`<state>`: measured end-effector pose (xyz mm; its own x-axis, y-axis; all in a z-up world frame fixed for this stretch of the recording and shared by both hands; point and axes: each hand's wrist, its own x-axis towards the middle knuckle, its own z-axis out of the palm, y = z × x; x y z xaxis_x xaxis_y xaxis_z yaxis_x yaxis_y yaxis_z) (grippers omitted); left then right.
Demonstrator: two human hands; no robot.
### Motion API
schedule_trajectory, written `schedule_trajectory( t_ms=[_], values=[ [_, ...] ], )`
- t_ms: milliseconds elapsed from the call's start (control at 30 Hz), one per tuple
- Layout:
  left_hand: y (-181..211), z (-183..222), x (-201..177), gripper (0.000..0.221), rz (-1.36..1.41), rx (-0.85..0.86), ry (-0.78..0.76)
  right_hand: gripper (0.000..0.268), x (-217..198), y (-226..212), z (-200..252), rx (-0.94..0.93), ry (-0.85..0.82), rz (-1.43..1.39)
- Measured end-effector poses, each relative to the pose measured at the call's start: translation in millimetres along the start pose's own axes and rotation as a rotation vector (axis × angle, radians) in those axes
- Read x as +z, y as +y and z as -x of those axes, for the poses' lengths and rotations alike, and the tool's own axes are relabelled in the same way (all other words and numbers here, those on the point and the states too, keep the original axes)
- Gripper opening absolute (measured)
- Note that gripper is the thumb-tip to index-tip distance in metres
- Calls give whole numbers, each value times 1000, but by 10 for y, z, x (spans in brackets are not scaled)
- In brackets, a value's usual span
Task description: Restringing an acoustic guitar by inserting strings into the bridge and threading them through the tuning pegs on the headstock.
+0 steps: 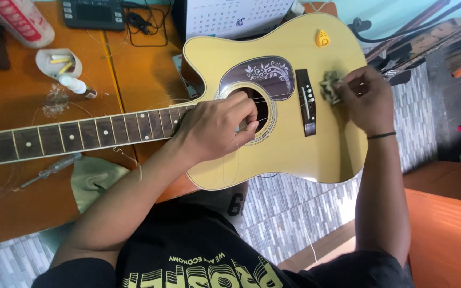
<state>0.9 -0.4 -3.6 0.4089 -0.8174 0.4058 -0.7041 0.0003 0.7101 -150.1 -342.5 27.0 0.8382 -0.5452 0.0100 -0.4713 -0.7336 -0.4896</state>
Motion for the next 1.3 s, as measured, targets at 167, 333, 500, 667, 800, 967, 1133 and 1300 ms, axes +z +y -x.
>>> schedule_trajectory(
  t_ms=[167,333,500,667,800,967,1133,1300],
  values=[
    [18,6,24,20,-63,-3,86,29,127,-81,179,-255,195,288],
    [21,16,60,20,-72,-4,91,30,236,-618,339,-120,-93,609],
    [2,43,101,21,-86,-8,151,37,257,-669,316,-142,-268,787],
    [29,53,57,21,-48,-33,141,35,197,-640,270,-286,-310,743],
    [4,53,83,20,-40,-37,144,34,289,-357,158,-279,-317,581],
    [-16,47,82,21,-34,-38,145,26,345,-178,137,-236,-256,497],
    [-21,30,100,21,-38,-36,135,21,128,-337,222,-237,-180,447],
    [-36,37,53,18,70,-60,170,29,-50,-389,158,-297,-25,170]
  ],
)
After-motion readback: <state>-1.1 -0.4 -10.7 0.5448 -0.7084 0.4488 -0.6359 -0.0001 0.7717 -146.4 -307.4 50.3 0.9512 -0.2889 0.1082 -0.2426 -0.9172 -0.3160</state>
